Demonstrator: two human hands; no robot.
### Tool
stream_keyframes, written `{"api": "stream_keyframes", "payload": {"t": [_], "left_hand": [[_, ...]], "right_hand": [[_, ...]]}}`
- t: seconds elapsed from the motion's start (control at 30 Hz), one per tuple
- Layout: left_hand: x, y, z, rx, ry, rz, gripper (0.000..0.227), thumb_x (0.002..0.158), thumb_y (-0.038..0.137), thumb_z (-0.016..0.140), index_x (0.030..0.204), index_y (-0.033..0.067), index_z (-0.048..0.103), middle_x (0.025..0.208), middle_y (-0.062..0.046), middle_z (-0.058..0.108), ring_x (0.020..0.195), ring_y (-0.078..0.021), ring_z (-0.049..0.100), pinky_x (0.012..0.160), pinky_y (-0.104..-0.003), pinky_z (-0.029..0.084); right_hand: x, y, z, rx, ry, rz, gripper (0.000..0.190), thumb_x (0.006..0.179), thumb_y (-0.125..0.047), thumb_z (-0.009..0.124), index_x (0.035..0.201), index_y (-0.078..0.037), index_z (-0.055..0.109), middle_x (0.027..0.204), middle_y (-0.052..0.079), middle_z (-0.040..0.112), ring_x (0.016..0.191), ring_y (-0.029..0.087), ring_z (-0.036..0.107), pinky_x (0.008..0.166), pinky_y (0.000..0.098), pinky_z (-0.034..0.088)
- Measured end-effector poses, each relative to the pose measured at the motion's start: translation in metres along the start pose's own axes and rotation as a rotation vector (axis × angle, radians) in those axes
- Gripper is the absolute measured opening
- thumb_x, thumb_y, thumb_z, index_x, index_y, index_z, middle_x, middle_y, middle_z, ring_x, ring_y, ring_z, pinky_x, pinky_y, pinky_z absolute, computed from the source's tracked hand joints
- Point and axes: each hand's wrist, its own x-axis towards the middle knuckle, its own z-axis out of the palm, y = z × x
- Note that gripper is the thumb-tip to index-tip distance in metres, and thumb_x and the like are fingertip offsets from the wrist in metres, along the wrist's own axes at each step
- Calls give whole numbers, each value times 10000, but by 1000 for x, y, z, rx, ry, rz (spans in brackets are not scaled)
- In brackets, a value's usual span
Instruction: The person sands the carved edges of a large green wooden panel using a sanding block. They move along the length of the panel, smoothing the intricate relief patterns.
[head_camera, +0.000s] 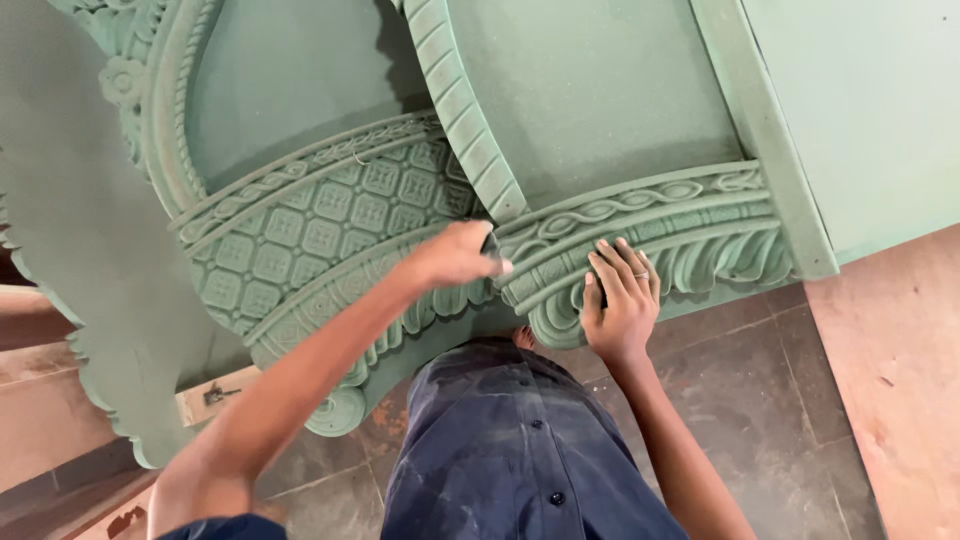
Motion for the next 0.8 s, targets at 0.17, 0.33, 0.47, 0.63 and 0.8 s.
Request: {"api": "stream_keyframes", "payload": {"t": [0.17,0.33,0.47,0.63,0.8], "left_hand": [[-24,25,-31,150,-44,-95,337,944,206,611,1131,-65,680,1120,-278,717,1060,-402,709,918,-485,543],[-66,24,-54,-359,44,169,401,1055,211,541,1395,13,623,1351,-234,662,1284,-364,599,1114,-425,460],[-84,7,9,276,416,479,484,1074,250,531,1489,4,488,1537,-200,521,1483,-336,442,1236,-496,291],[-59,21,41,474,411,564,599,1054,304,533,1553,1,402,1625,-167,416,1533,-292,349,1275,-496,189],[-65,10,39,441,392,649,617,1072,308,527,1598,41,347,1668,-118,365,1567,-254,329,1313,-478,171]], "right_hand": [[-8,-2,-5,21,-17,-12,221,986,-80,623,1162,-8,735,1307,121,711,1343,324,596,1177,493,396],[-3,-4,-4,27,-3,26,202,970,-61,628,1136,-12,732,1293,111,715,1342,311,604,1179,485,405],[-8,-1,-5,28,-17,20,205,957,-50,640,1133,-4,735,1290,115,714,1345,312,599,1178,484,403],[1,-3,-3,11,-15,28,195,951,-36,642,1122,-19,733,1292,109,718,1351,303,601,1185,484,401],[-13,-7,-7,9,-34,24,196,980,-48,642,1151,-16,735,1309,114,710,1351,305,597,1196,495,393]]}}
